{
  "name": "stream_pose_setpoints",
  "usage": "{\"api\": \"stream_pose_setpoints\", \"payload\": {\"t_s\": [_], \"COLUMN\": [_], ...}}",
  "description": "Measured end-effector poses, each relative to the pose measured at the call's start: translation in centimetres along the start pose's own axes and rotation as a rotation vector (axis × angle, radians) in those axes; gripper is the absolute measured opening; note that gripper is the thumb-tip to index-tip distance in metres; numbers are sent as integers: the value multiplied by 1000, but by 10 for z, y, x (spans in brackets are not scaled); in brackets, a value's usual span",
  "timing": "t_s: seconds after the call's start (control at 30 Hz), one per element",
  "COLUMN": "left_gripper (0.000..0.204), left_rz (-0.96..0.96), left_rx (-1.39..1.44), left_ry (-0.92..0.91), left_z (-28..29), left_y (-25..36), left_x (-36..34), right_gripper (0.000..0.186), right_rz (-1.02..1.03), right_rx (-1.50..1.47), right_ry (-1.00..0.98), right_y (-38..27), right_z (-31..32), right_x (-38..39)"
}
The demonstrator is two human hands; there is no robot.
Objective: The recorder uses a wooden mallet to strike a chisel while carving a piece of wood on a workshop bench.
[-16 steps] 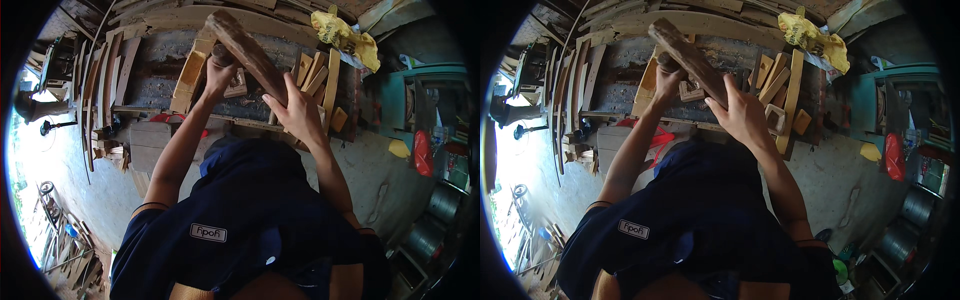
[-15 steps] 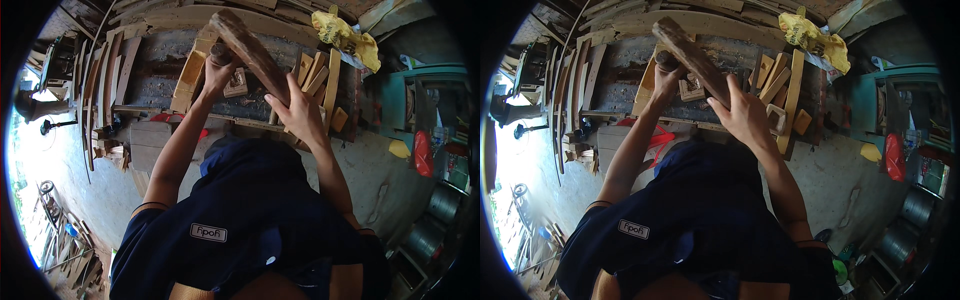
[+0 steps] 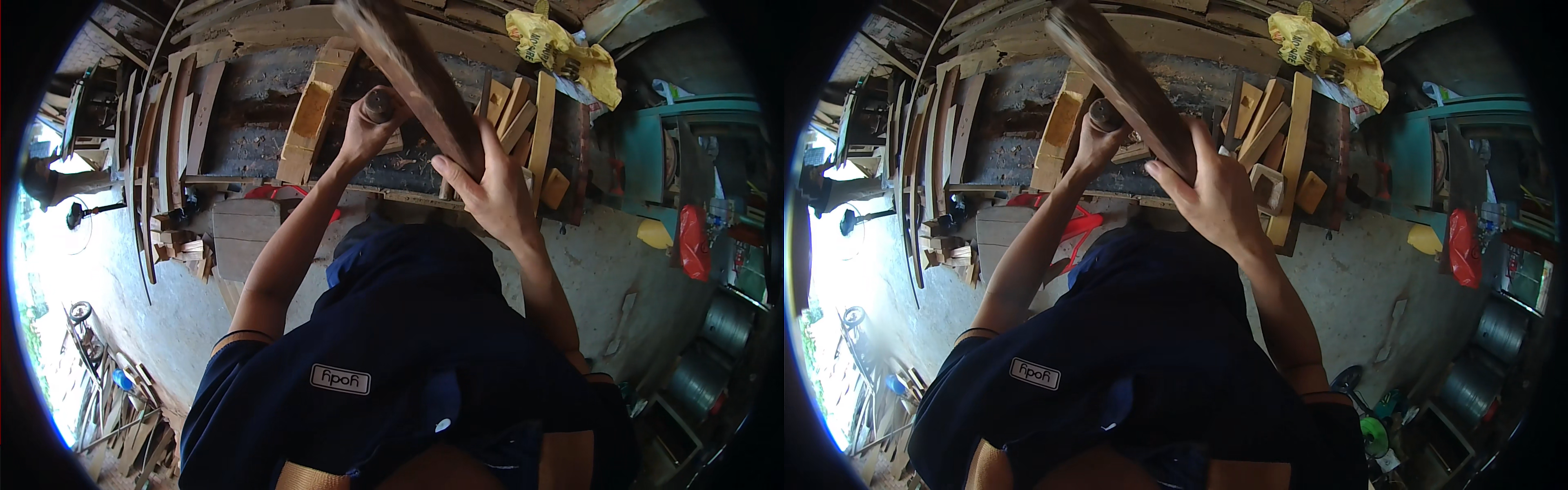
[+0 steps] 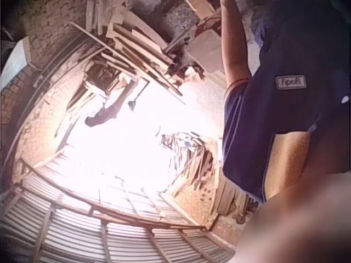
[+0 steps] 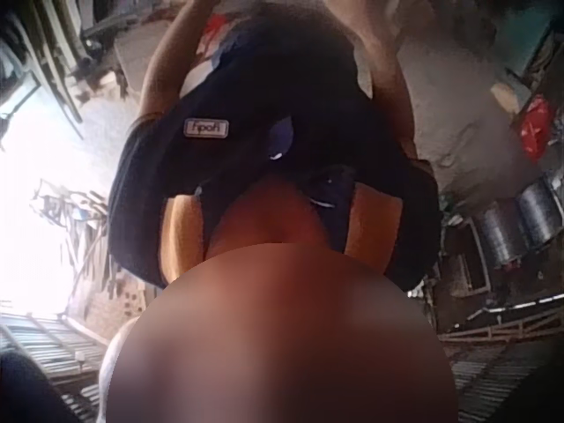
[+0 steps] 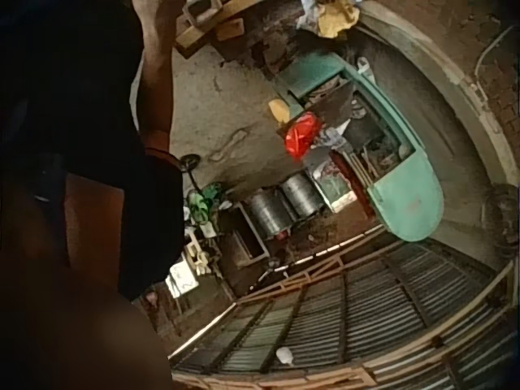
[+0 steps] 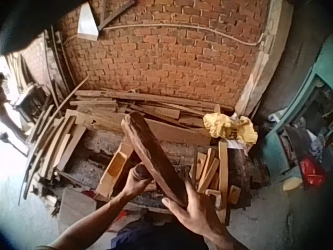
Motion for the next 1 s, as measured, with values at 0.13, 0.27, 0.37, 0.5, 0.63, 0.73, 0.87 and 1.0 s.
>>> {"api": "stream_pose_setpoints", "payload": {"t_s": [0.13, 0.27, 0.37, 0.5, 0.63, 0.73, 0.87, 1.0], "left_gripper": [19, 22, 24, 25, 19, 12, 10, 16], "left_rz": [-17, -3, 13, 10, -58, -29, 58, 85], "left_rx": [28, 61, 71, 33, 10, 34, 214, 155], "left_ry": [-43, -79, -66, -10, -43, -20, 234, 290], "left_z": [-4, 3, 9, 1, 3, 13, 37, 44], "left_y": [-3, -11, -18, -1, -17, -19, -9, 6], "left_x": [0, -1, -2, 1, 2, -10, -13, -14], "right_gripper": [55, 54, 55, 55, 58, 60, 62, 65], "right_rz": [167, -32, -17, 169, -135, -93, -197, -239], "right_rx": [-196, 367, 259, 37, 353, 162, -3, -16], "right_ry": [107, -190, -193, 62, -278, -208, -167, -116], "right_y": [-38, -3, -2, -30, -3, 13, 27, 45], "right_z": [10, -24, -22, -3, -34, -33, -26, -17], "right_x": [-16, -20, -21, -21, -19, -21, -12, -3]}}
Point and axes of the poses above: each hand's wrist, its own x-axis away from the middle knuckle, its own z-axis out of the back of the hand, y = z × x, the point moved 7 cm from there along -x, towards the middle knuckle
